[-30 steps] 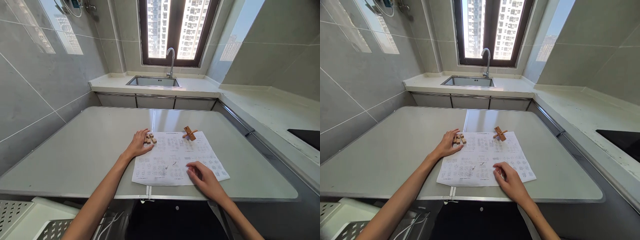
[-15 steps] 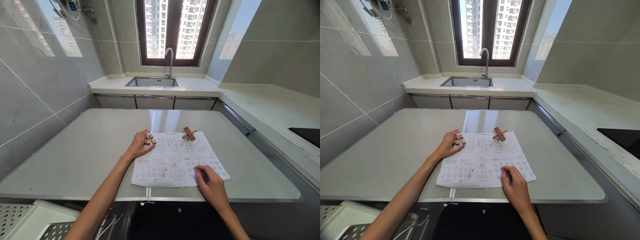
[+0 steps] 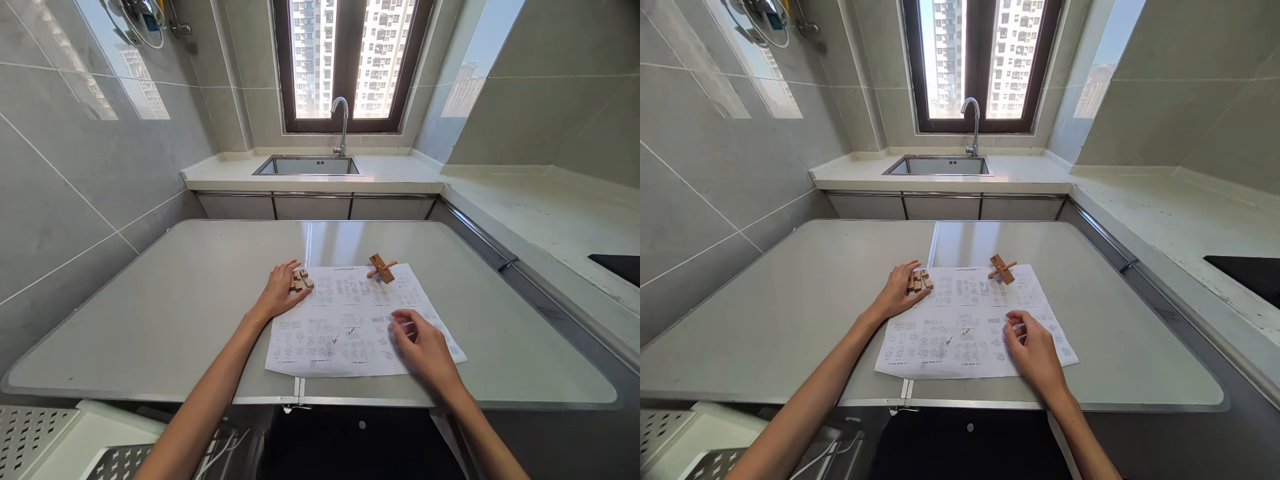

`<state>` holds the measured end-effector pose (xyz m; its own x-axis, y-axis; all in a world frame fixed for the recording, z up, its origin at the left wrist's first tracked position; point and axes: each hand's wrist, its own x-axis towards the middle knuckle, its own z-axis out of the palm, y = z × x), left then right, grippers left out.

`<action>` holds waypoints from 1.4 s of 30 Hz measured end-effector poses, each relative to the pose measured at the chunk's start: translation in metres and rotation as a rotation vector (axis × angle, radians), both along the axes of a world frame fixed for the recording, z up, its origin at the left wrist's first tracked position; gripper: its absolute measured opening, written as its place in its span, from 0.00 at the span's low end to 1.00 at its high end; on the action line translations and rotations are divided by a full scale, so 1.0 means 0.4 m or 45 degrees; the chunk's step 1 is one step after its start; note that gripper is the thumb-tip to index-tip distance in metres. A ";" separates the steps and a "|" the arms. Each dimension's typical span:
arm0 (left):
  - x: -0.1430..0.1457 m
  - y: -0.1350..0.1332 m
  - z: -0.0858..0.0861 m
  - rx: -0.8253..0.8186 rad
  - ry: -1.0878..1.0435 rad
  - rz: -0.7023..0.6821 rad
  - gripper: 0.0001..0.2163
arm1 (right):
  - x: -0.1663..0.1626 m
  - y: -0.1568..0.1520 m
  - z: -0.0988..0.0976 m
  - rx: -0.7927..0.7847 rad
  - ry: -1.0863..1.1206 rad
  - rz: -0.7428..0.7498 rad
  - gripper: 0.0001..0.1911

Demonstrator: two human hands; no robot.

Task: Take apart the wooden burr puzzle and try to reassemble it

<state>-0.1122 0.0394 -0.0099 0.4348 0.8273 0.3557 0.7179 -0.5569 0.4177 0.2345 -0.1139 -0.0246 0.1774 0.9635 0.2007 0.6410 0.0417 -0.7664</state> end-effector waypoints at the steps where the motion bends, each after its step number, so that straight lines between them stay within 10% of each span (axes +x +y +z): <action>1: 0.003 0.000 0.002 -0.002 0.000 -0.004 0.32 | 0.007 0.025 0.003 0.006 0.013 0.006 0.14; 13: 0.062 -0.015 0.033 -0.043 -0.049 -0.024 0.25 | 0.046 0.268 0.013 0.047 -0.001 0.037 0.22; 42: 0.052 0.030 0.044 0.084 -0.168 0.047 0.13 | 0.032 0.284 -0.004 0.009 0.376 0.245 0.26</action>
<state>-0.0915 0.0513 0.0078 0.3502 0.8148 0.4621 0.6795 -0.5605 0.4733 0.2475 -0.0002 -0.0264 0.0444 0.9837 0.1745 0.3716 0.1458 -0.9169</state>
